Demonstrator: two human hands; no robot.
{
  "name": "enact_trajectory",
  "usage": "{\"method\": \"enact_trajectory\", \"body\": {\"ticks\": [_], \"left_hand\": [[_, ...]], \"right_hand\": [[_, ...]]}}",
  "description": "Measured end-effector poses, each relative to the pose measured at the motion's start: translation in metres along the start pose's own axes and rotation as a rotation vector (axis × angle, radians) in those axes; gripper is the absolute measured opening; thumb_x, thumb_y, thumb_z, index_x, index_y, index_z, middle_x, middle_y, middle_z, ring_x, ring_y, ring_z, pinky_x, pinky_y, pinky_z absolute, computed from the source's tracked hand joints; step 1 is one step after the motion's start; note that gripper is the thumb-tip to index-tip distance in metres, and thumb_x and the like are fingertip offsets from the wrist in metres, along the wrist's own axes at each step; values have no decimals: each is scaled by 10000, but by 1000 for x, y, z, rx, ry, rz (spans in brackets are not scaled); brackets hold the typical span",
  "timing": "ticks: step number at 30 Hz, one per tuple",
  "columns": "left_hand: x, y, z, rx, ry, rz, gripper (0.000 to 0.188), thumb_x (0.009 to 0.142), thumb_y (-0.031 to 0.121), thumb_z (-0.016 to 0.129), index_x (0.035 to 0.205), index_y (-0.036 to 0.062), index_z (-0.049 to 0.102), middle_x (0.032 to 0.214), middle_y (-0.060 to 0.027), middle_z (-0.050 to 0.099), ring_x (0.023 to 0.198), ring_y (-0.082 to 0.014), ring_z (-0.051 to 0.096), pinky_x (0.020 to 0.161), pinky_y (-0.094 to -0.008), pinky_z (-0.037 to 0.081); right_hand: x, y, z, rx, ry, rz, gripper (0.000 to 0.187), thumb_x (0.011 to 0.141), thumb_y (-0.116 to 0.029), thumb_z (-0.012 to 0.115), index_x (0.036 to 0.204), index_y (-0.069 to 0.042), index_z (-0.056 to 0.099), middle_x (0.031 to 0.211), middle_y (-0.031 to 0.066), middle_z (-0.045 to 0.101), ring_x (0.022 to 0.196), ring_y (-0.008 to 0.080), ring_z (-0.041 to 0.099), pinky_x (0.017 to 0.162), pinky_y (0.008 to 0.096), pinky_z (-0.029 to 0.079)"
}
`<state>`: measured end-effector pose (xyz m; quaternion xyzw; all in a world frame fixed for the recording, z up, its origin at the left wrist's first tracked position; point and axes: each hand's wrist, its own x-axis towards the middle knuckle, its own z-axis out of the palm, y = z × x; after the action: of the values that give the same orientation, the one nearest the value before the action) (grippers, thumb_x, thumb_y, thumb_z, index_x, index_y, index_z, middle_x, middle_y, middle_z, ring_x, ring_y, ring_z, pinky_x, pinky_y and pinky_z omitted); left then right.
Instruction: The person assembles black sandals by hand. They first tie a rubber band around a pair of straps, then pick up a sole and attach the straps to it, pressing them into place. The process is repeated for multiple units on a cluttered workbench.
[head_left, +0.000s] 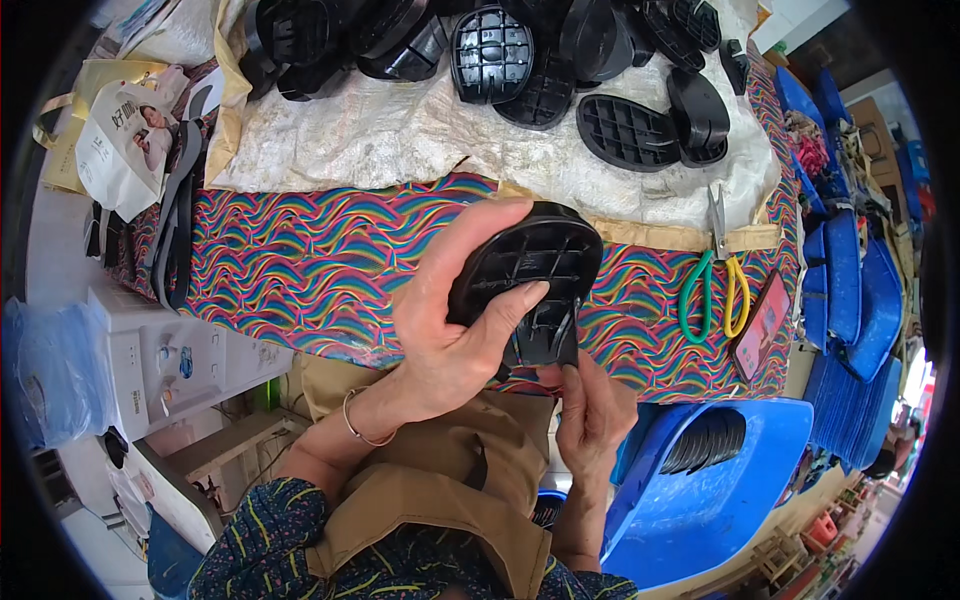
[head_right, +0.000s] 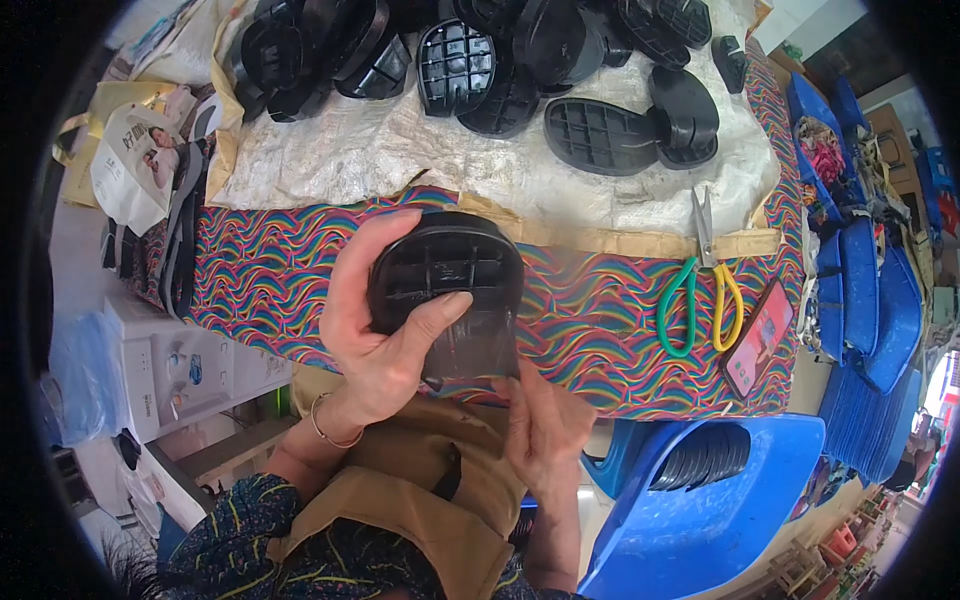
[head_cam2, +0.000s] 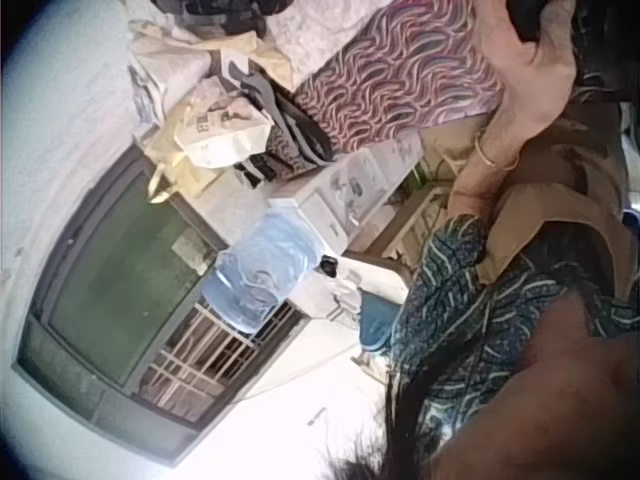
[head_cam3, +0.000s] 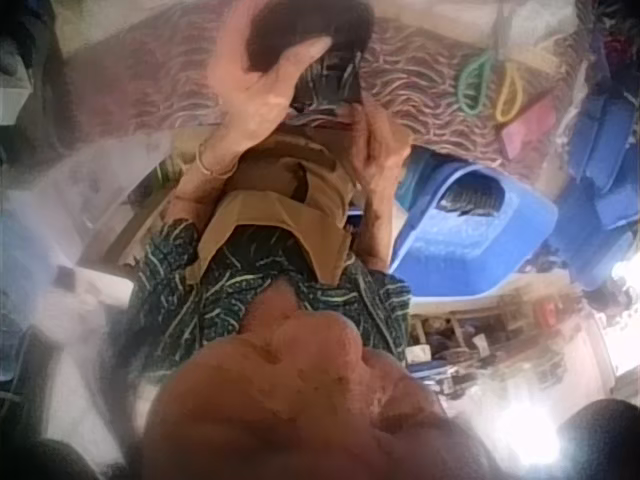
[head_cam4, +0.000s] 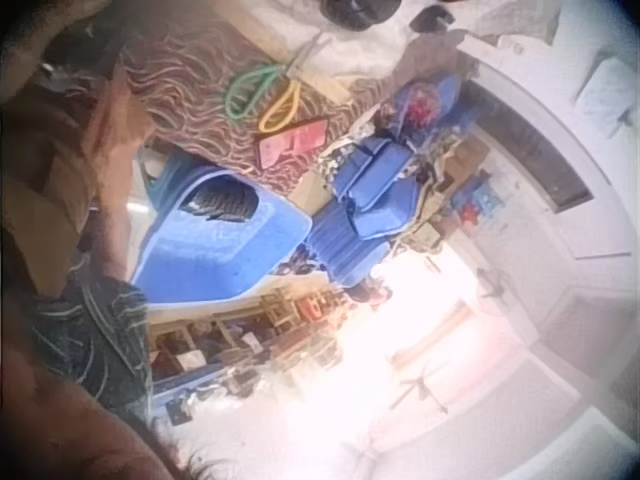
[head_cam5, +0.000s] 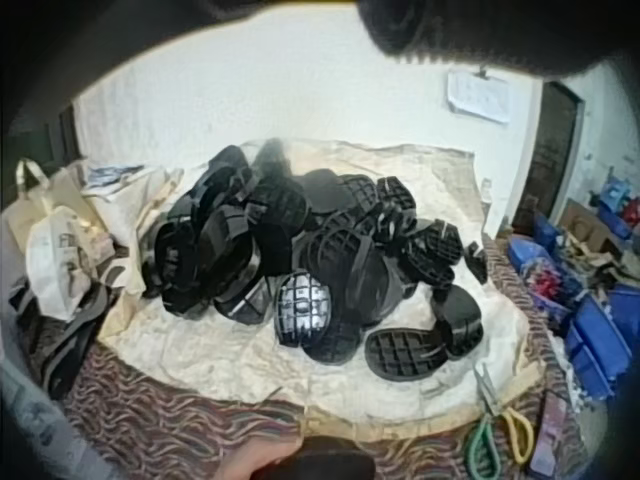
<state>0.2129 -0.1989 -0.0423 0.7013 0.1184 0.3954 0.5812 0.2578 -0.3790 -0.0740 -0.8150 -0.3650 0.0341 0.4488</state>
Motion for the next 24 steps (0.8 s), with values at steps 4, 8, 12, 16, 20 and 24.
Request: {"method": "enact_trajectory", "body": {"ticks": [4, 8, 12, 16, 20, 24], "left_hand": [[-5, -5, 2, 25, 13, 77, 494, 811, -62, 710, 1272, -48, 533, 1217, -166, 609, 1027, -218, 659, 865, -304, 544], [-8, -7, 3, 49, 54, 90, 414, 823, -55, 705, 1218, -56, 583, 1178, -188, 648, 976, -235, 686, 827, -305, 556], [-7, -5, 5, 93, 40, 220, 357, 820, -64, 703, 1162, -63, 601, 1111, -206, 668, 928, -262, 695, 787, -317, 561], [-11, -6, 3, 117, 24, 299, 326, 814, -72, 704, 1124, -66, 607, 1053, -207, 683, 865, -274, 698, 726, -330, 561], [-15, -11, 3, 145, 23, 369, 325, 805, -71, 714, 1113, -64, 610, 1024, -202, 687, 821, -270, 695, 694, -329, 555], [-17, -18, 3, 69, 17, 348, 364, 808, -59, 725, 1144, -52, 586, 1041, -202, 670, 834, -252, 683, 691, -322, 549]], "right_hand": [[-7, -7, 12, 15, 71, -10, 198, 937, -13, 560, 1101, 42, 657, 730, 82, 718, 586, 164, 671, 543, 266, 480], [-7, -11, 13, 21, 91, -20, 208, 928, -1, 560, 1106, 54, 652, 732, 89, 716, 586, 177, 672, 544, 272, 481], [-12, -11, 13, -63, 68, -83, 251, 902, 37, 563, 1142, 82, 620, 752, 108, 714, 584, 217, 673, 537, 291, 483], [-14, -10, 18, -110, 75, -160, 327, 853, 82, 588, 1179, 109, 584, 767, 138, 709, 580, 257, 668, 525, 320, 488], [-10, -11, 18, -169, 83, -218, 376, 823, 94, 609, 1196, 128, 570, 768, 151, 708, 583, 264, 663, 530, 331, 497], [-8, -11, 18, 78, 58, -81, 342, 885, -7, 604, 1190, 145, 573, 774, 171, 711, 595, 254, 667, 548, 340, 511]]}}
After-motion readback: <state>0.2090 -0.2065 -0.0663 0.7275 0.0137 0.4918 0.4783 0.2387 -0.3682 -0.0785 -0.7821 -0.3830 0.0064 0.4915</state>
